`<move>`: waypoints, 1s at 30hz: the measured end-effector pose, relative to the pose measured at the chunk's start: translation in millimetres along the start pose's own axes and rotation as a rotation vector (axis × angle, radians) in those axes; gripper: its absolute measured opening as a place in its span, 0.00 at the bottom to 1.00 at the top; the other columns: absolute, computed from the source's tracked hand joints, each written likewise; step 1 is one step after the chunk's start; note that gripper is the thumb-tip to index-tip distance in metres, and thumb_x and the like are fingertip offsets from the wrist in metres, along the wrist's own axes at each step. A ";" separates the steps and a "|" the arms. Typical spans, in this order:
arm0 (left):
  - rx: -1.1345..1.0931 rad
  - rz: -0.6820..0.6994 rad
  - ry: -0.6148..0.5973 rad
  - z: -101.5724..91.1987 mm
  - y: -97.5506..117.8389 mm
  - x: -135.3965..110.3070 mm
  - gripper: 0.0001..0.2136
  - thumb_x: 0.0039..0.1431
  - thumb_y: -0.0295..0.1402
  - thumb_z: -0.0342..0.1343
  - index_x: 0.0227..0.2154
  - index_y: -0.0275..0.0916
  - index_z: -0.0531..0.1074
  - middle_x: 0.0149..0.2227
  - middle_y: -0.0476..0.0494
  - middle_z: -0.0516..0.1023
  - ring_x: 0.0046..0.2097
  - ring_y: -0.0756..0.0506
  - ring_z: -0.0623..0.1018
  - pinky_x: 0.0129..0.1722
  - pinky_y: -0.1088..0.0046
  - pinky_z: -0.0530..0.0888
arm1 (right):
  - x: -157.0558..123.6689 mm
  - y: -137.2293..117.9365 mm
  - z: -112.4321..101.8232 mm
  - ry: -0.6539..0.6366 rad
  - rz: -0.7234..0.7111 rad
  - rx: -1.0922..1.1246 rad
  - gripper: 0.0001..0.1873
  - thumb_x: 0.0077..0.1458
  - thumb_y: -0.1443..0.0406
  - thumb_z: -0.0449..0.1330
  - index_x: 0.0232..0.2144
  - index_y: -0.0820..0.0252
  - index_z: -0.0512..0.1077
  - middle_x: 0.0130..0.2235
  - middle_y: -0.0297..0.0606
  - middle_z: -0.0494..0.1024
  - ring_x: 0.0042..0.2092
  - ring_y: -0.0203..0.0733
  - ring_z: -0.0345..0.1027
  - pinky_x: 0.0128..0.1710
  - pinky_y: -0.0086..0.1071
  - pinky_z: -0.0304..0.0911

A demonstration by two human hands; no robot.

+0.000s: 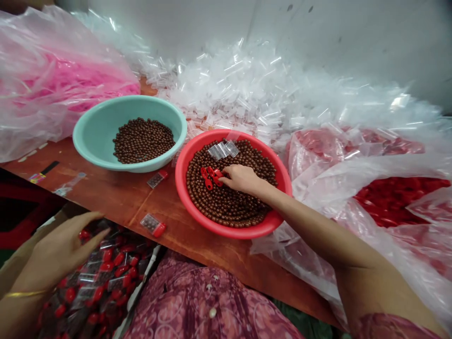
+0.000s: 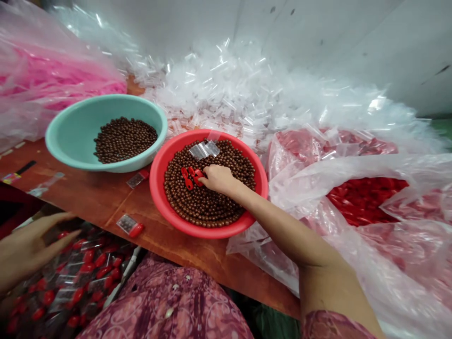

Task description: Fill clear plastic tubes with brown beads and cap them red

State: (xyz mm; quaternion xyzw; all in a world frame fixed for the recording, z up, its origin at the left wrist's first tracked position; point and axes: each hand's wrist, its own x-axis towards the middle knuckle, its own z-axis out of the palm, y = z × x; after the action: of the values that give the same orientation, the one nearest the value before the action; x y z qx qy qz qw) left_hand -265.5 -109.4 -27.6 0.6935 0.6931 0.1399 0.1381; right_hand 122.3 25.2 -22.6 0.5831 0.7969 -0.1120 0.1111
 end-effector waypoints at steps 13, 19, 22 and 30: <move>0.224 0.251 -0.268 67.0 246.5 176.6 0.19 0.58 0.38 0.46 0.41 0.31 0.75 0.43 0.31 0.78 0.47 0.38 0.77 0.46 0.66 0.72 | -35.2 25.6 4.3 0.086 0.067 0.109 0.10 0.57 0.67 0.47 0.36 0.61 0.68 0.36 0.43 0.78 0.35 0.42 0.71 0.33 0.30 0.56; -0.040 -0.018 -0.322 104.8 250.3 210.7 0.20 0.55 0.44 0.51 0.40 0.33 0.76 0.35 0.36 0.80 0.40 0.42 0.79 0.39 0.73 0.72 | -33.2 59.0 24.9 0.237 0.049 0.630 0.08 0.54 0.64 0.48 0.25 0.58 0.63 0.25 0.32 0.71 0.28 0.35 0.64 0.29 0.27 0.55; -0.160 -0.004 -0.292 111.9 252.5 209.2 0.18 0.50 0.46 0.56 0.36 0.37 0.78 0.34 0.42 0.80 0.37 0.44 0.78 0.36 0.74 0.70 | -32.3 62.7 27.4 0.335 0.047 0.696 0.07 0.52 0.64 0.49 0.25 0.57 0.64 0.25 0.32 0.70 0.27 0.35 0.62 0.28 0.28 0.55; -0.184 0.151 -0.226 117.1 260.3 202.7 0.17 0.48 0.42 0.60 0.40 0.40 0.77 0.39 0.45 0.79 0.40 0.44 0.77 0.40 0.73 0.70 | -35.7 62.9 22.8 0.408 0.076 0.714 0.07 0.52 0.63 0.49 0.25 0.58 0.65 0.25 0.33 0.70 0.28 0.36 0.62 0.28 0.29 0.55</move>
State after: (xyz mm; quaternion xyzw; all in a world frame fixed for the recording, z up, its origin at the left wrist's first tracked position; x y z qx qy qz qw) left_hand 19.9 93.2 -34.8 0.7393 0.6033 0.1340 0.2674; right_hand 194.0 4.4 -36.4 0.6242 0.6916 -0.2593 -0.2547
